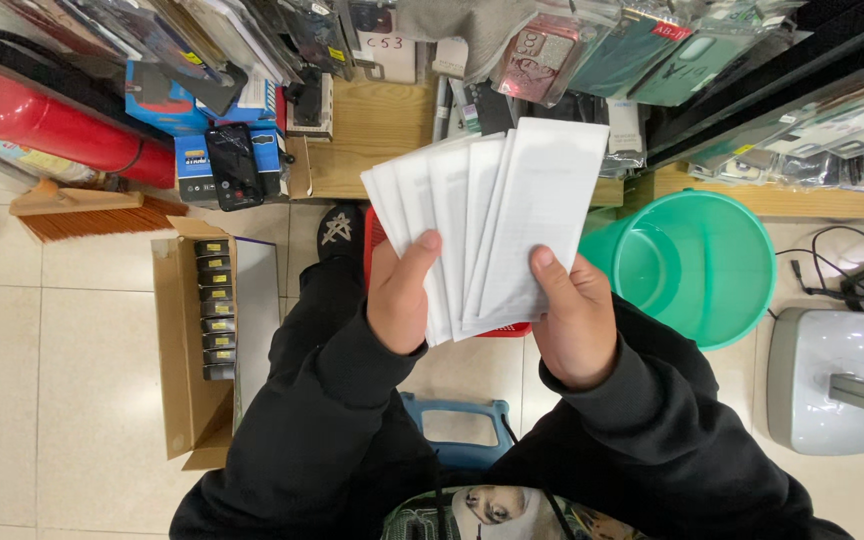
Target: The person sits on a stool and handles several white packets and a red box from a red basket. They wipe the red box with a gray cloth, then open a white packet to reveal a black phone case, which they inspect and wipe before placing it back.
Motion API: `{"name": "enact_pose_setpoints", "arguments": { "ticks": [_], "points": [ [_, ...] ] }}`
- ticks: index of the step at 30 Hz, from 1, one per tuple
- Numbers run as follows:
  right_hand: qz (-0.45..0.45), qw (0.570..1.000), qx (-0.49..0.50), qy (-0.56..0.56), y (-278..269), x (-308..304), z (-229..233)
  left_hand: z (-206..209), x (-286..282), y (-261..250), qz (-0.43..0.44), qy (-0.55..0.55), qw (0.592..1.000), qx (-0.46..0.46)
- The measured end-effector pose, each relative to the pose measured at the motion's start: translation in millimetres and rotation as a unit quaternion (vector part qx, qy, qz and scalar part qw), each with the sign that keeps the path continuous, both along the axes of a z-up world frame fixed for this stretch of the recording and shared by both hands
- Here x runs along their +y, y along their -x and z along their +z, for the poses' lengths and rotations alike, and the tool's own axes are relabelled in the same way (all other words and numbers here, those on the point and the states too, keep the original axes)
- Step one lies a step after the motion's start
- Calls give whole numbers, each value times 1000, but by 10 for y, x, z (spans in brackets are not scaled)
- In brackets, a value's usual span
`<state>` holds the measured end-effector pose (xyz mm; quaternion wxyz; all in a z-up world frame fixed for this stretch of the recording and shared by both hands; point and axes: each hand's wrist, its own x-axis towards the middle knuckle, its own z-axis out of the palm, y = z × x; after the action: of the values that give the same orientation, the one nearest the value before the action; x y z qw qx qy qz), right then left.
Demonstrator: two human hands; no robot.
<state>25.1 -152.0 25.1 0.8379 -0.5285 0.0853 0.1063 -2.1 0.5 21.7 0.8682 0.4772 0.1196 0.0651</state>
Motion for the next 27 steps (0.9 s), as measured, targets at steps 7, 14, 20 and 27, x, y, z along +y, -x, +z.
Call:
{"name": "enact_pose_setpoints", "arguments": {
  "ticks": [7,14,20,27],
  "points": [
    [23,1000,7,13,-17,-50,-13,20,-106,-24,11,-16,1000,3],
    [-17,1000,-1,-5,-56,-73,71,107,-68,-5,13,25,1000,-7],
    [-2,1000,2,4,-31,-62,26,17,-86,-26,18,18,1000,-2],
    [-15,1000,5,-6,-70,-115,-64,147,-50,-93,43,12,999,-11]
  ]
}}
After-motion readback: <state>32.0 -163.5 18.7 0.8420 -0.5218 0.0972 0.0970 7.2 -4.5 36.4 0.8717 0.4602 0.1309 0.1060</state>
